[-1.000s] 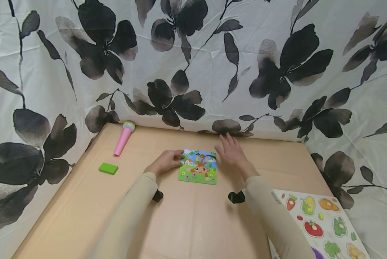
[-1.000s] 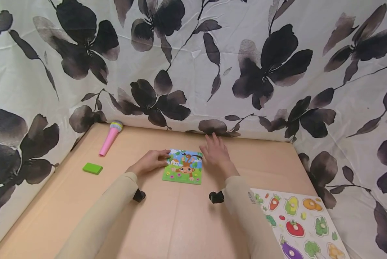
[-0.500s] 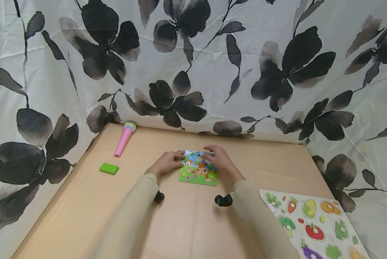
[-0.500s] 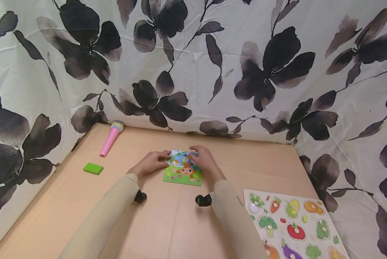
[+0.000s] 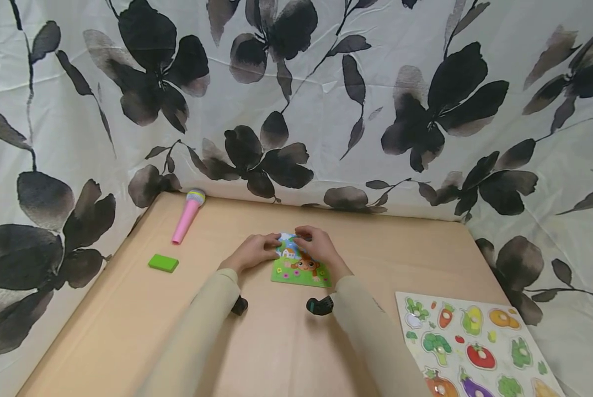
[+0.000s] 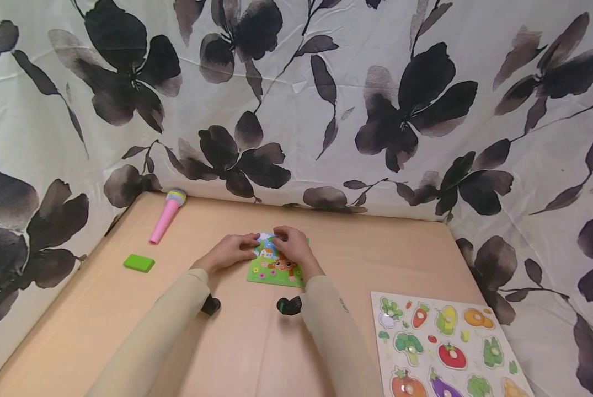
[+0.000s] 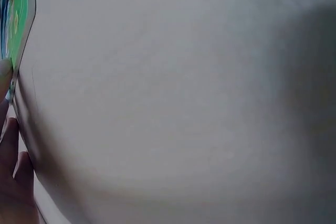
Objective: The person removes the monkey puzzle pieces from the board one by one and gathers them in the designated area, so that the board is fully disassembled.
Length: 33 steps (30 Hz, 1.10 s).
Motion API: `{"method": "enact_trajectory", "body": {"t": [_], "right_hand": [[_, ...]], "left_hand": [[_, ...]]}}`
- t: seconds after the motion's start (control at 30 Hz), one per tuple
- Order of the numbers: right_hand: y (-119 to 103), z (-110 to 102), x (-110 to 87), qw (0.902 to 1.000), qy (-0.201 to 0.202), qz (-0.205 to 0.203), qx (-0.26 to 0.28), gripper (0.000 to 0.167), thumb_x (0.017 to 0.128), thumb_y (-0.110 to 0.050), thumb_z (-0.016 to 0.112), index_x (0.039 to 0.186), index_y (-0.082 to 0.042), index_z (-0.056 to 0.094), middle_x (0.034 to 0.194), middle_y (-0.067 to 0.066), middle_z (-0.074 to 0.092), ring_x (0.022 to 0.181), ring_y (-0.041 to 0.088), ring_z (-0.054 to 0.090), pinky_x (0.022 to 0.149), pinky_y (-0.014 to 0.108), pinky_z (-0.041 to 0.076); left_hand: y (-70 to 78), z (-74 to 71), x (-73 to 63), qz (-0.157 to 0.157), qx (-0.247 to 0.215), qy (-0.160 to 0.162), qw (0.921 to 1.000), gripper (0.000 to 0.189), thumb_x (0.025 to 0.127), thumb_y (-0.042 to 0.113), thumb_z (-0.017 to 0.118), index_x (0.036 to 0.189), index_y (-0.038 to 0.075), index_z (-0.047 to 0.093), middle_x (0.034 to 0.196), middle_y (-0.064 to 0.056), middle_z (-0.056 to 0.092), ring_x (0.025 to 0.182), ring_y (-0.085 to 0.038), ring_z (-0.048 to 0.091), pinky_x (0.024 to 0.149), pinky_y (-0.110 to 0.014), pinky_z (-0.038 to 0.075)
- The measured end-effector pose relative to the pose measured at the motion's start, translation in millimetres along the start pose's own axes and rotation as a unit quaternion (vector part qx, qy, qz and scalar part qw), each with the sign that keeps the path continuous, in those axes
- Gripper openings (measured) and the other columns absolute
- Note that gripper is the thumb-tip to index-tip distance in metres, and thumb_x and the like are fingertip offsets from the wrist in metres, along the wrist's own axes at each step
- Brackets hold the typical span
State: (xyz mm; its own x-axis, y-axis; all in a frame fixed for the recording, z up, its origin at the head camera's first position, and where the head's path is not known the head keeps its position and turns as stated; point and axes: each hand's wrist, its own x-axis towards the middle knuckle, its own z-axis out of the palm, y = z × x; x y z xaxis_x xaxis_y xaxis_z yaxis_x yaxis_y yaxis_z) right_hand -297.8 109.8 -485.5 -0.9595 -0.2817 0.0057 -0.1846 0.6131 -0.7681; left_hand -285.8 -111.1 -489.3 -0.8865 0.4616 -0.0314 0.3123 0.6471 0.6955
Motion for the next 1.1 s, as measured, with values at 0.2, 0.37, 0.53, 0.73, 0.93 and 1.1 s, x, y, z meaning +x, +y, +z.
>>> {"method": "enact_trajectory", "body": {"t": [0.2,0.37,0.53,0.73,0.93,1.1], "right_hand": [[3,4,2.5,0.9999,-0.013,0.010,0.001,0.038,0.096,-0.022,0.064,0.132,-0.010,0.061,0.121,0.006,0.065,0.110,0.022,0.060,0.100,0.040,0.047],[1,5,3.1,0.9997,-0.020,0.009,-0.006,0.038,0.095,-0.020,0.065,0.132,-0.008,0.062,0.125,0.009,0.062,0.113,0.024,0.057,0.103,0.040,0.044],[1,7,4.1,0.9993,-0.026,-0.004,-0.028,0.039,0.095,-0.020,0.066,0.130,-0.004,0.063,0.127,0.012,0.058,0.118,0.027,0.053,0.106,0.043,0.041],[-1,10,4.3,0.9979,-0.040,0.008,-0.051,0.042,0.095,-0.024,0.065,0.132,-0.005,0.061,0.130,0.014,0.050,0.120,0.029,0.049,0.107,0.044,0.040],[-2,14,5.9,0.9967,-0.039,0.027,-0.066,0.043,0.094,-0.027,0.067,0.133,-0.008,0.061,0.131,0.014,0.046,0.120,0.029,0.047,0.108,0.043,0.039],[-4,17,7.3,0.9966,-0.032,0.034,-0.068,0.042,0.093,-0.027,0.069,0.130,-0.010,0.062,0.131,0.014,0.046,0.122,0.030,0.045,0.109,0.044,0.037]], "left_hand": [[0.6,-1.1,0.7,0.000,-0.001,-0.001,1.0000,0.039,0.089,0.021,0.072,0.125,0.004,0.067,0.149,-0.004,0.046,0.140,-0.026,0.038,0.116,-0.042,0.028],[1.3,-2.2,0.5,-0.004,-0.006,0.000,1.0000,0.039,0.090,0.021,0.072,0.125,0.004,0.067,0.149,-0.004,0.046,0.140,-0.026,0.037,0.116,-0.042,0.027],[-0.2,-1.4,0.1,0.002,-0.003,0.001,1.0000,0.038,0.090,0.021,0.071,0.124,0.004,0.067,0.148,-0.006,0.047,0.140,-0.027,0.038,0.116,-0.044,0.028],[-0.7,-1.3,1.3,-0.004,0.000,-0.002,1.0000,0.039,0.090,0.022,0.071,0.125,0.006,0.067,0.149,-0.003,0.047,0.141,-0.025,0.036,0.116,-0.043,0.027],[-0.7,-0.8,1.9,0.003,0.006,-0.001,1.0000,0.038,0.090,0.021,0.071,0.125,0.005,0.067,0.149,-0.005,0.046,0.141,-0.026,0.037,0.116,-0.043,0.027],[0.7,-0.5,0.1,0.008,-0.004,0.005,1.0000,0.037,0.090,0.019,0.071,0.123,0.003,0.068,0.148,-0.007,0.047,0.140,-0.027,0.037,0.116,-0.044,0.027]]}}
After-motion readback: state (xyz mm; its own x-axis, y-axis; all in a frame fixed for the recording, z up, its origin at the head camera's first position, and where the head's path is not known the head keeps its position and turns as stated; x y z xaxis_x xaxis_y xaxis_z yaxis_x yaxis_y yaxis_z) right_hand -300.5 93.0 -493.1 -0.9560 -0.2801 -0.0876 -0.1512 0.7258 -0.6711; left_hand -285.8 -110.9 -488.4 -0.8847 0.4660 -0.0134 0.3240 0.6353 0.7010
